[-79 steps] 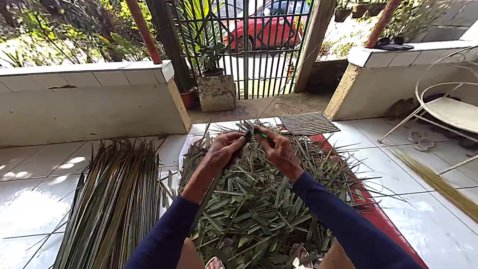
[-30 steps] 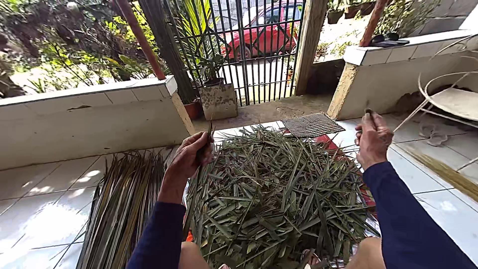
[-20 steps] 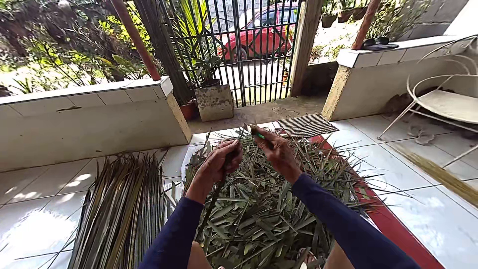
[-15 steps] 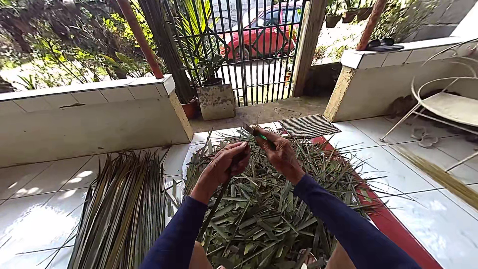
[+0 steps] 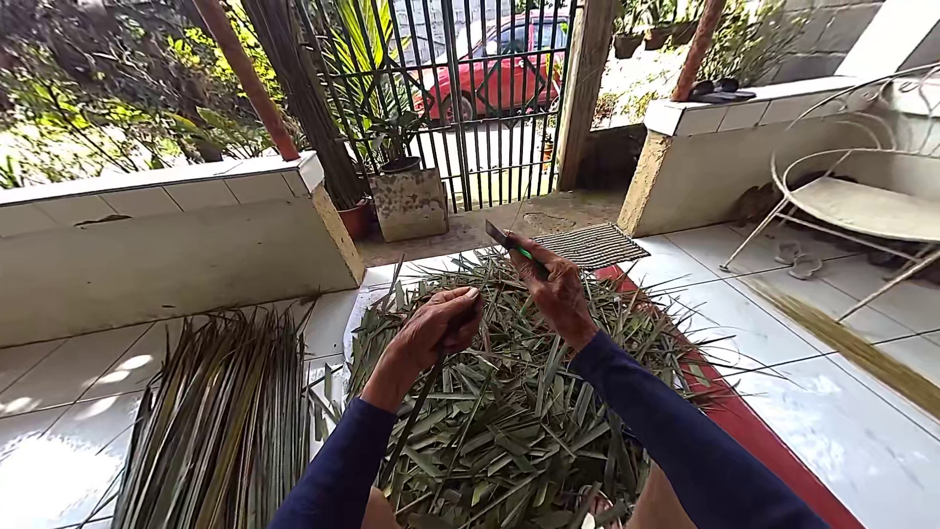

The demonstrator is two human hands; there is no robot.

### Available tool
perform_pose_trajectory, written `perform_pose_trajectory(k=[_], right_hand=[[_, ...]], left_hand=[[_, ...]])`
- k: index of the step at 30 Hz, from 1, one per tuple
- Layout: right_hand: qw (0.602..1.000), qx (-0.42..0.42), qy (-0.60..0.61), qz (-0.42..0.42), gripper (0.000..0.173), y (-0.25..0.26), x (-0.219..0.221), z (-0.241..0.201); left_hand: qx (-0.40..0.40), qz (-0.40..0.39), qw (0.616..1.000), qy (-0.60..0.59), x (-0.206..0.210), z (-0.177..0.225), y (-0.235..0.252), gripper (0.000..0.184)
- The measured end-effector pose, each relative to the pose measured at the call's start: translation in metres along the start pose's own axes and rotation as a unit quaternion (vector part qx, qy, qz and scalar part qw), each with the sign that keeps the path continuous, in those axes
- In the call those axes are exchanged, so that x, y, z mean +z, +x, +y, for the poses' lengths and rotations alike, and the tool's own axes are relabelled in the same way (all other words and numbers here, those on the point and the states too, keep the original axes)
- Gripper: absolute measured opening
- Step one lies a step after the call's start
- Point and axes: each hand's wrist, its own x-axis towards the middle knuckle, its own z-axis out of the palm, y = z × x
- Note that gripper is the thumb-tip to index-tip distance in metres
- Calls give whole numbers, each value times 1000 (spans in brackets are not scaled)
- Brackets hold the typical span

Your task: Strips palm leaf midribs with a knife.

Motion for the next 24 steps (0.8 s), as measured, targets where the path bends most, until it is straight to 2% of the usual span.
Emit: perform_pose_trajectory(k=[4, 10, 15, 22, 24], right_hand=[[999, 29, 14, 15, 36, 10, -22, -4], [994, 3, 88, 71, 34, 50, -50, 14], [990, 11, 102, 97, 35, 75, -85, 21], [974, 94, 190, 74, 34, 98, -122, 24], [975, 102, 182, 74, 33, 99, -124, 24]], left_hand=[[-11, -11, 1000, 14, 4, -1, 0, 34], [-14, -42, 999, 16, 6, -3, 0, 36], [-17, -43, 999, 26, 7, -3, 1, 35], [-22, -33, 999, 33, 11, -5, 3, 35], [-23, -30, 999, 35, 12, -5, 4, 34]])
